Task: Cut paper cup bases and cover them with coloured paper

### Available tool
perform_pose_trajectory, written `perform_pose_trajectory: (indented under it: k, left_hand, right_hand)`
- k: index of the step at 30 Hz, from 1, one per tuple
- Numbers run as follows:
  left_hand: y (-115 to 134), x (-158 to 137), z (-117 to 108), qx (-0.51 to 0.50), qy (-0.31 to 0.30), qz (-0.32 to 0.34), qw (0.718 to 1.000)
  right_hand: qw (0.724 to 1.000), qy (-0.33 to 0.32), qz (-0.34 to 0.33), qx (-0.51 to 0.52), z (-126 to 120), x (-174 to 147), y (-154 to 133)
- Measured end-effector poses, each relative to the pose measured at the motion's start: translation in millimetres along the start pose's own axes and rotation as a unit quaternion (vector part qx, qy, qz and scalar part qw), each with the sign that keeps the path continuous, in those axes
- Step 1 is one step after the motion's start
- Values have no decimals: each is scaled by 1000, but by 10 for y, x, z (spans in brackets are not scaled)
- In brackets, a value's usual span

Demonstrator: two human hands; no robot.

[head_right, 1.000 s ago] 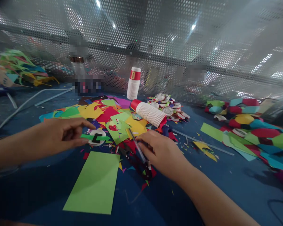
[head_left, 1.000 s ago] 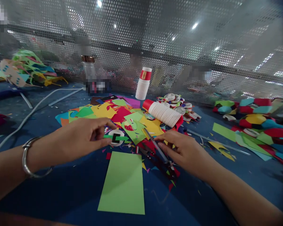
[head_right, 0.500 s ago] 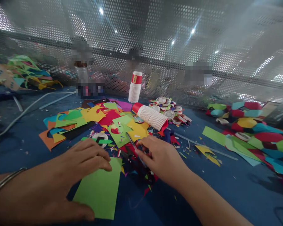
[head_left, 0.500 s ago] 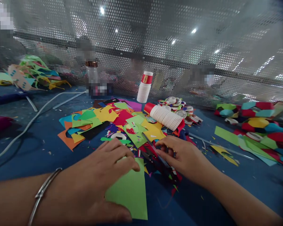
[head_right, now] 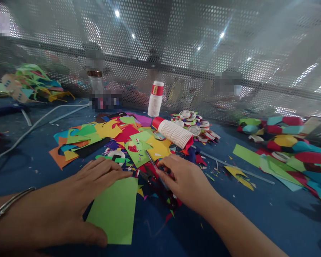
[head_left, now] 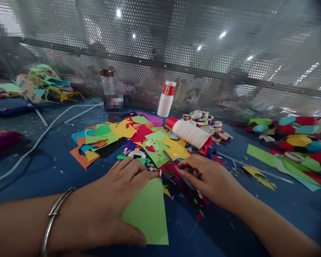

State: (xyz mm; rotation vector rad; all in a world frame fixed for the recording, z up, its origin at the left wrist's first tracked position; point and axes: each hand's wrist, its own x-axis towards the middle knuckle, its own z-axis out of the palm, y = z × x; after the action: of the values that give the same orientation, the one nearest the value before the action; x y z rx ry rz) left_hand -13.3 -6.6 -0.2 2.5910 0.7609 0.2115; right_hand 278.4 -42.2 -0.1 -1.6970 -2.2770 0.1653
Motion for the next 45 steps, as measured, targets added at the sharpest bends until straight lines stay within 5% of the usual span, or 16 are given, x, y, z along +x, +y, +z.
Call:
perform_pose_trajectory:
  k: [21, 29, 33, 36, 38, 42, 45]
  left_hand:
    - [-33, 10, -26, 105, 36, -6, 994]
    - [-61, -11, -143, 9, 3, -32, 999]
    - [-84, -52, -380, -102, -85, -117, 984]
    - [-244, -115, -563, -206, -144, -154, 956]
    - [-426, -169, -651, -230, -124, -160, 952]
    - [-788, -249, -813, -154, -60, -165, 972]
    - [-912, -168, -996, -36, -69, -200, 977]
  right_hand:
    - [1000, -11, 1, -9, 2, -9, -1]
    - [1000, -6, -4, -5, -6, -5, 1]
    - [1000, -16, 1, -1, -14, -13, -13]
    - [1000, -22, 4, -1, -18, -11, -22]
    - [1000, -22, 6, -2, -19, -8, -19]
    - [1000, -18, 2, -4, -23, -3, -4]
    - [1000, -22, 3, -3, -25, -4, -1]
